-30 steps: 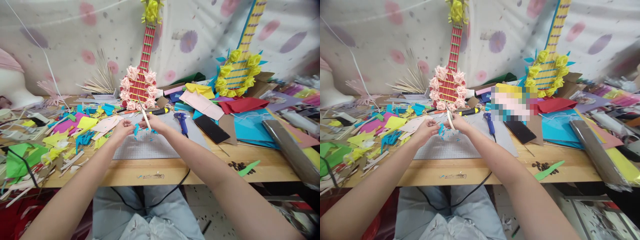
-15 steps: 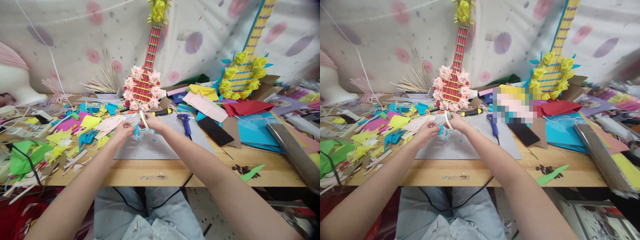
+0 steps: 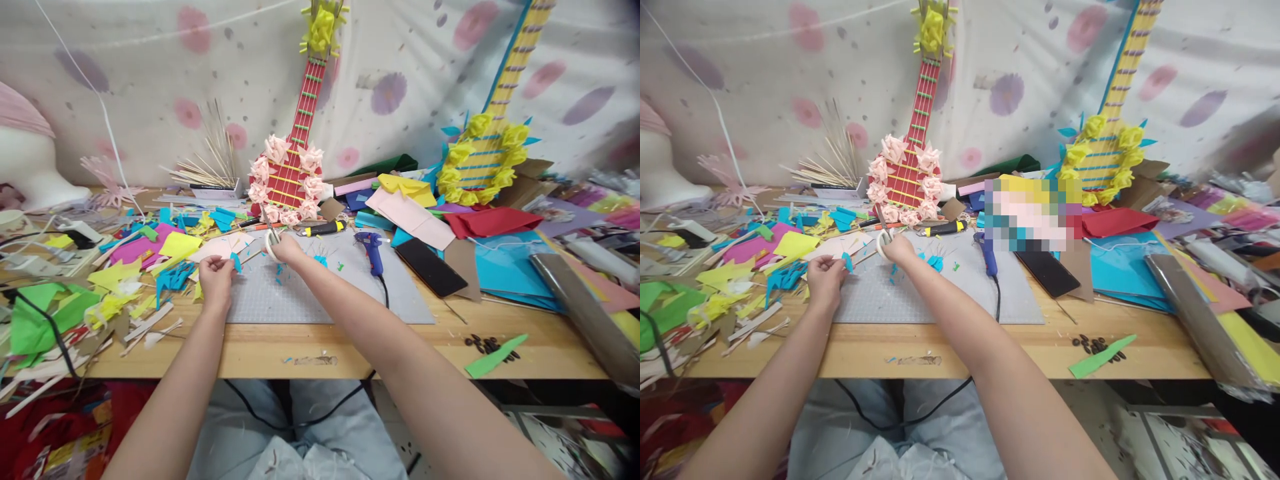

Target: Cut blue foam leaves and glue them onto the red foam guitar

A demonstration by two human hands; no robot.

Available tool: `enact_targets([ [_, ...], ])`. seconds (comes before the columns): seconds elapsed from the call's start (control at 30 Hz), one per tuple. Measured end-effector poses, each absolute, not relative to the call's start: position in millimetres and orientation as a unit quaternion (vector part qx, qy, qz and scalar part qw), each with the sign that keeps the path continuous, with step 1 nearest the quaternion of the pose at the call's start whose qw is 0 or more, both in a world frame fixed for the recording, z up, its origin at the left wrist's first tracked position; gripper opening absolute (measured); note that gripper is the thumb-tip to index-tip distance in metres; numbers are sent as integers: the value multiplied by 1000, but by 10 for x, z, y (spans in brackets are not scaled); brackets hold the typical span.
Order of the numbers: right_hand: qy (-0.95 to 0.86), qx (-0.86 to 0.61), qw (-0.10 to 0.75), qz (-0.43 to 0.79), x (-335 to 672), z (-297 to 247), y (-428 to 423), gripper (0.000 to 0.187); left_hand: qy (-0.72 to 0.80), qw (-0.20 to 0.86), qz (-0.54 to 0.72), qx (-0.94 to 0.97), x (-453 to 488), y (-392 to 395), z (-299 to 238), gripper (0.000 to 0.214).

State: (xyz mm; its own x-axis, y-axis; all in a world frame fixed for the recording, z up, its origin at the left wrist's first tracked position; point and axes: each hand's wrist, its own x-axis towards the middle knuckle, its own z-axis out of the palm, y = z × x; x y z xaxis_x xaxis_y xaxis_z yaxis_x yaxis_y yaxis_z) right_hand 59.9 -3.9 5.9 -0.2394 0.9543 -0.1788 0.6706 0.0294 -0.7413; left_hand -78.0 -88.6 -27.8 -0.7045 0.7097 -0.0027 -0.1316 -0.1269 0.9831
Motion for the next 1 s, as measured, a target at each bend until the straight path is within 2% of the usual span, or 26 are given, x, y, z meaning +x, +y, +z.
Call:
enact_targets([
  [0.17, -800, -549, 98, 221, 546, 18, -171, 24, 581, 238, 738, 247, -837, -872, -256, 33],
  [0.33, -855, -491, 104, 129, 362, -27, -312, 25, 569, 221, 752, 249, -889, -878, -272, 34],
  [0.53, -859, -457, 187, 132, 296, -57, -297, 36, 533, 289, 777, 172, -916, -854, -288, 37],
  [0.67, -846, -421, 267, 189, 515, -63, -259, 24, 509, 307, 787, 168, -879, -873, -250, 38],
  [0.73, -834, -415, 311, 190, 707, -43, -281, 22, 486, 353, 777, 187, -778, -882, -200, 34],
  [0.87, -860, -382, 327, 84, 1127, -16, -367, 46, 441, 531, 674, 263, -358, -865, -66, 30],
  [0.93, -873, -378, 308, 20, 1307, -35, -385, 45, 424, 591, 618, 297, -98, -849, -22, 29],
  [1.0, -874, -384, 296, -20, 1464, -74, -374, 35, 421, 627, 570, 323, 126, -833, -21, 28],
])
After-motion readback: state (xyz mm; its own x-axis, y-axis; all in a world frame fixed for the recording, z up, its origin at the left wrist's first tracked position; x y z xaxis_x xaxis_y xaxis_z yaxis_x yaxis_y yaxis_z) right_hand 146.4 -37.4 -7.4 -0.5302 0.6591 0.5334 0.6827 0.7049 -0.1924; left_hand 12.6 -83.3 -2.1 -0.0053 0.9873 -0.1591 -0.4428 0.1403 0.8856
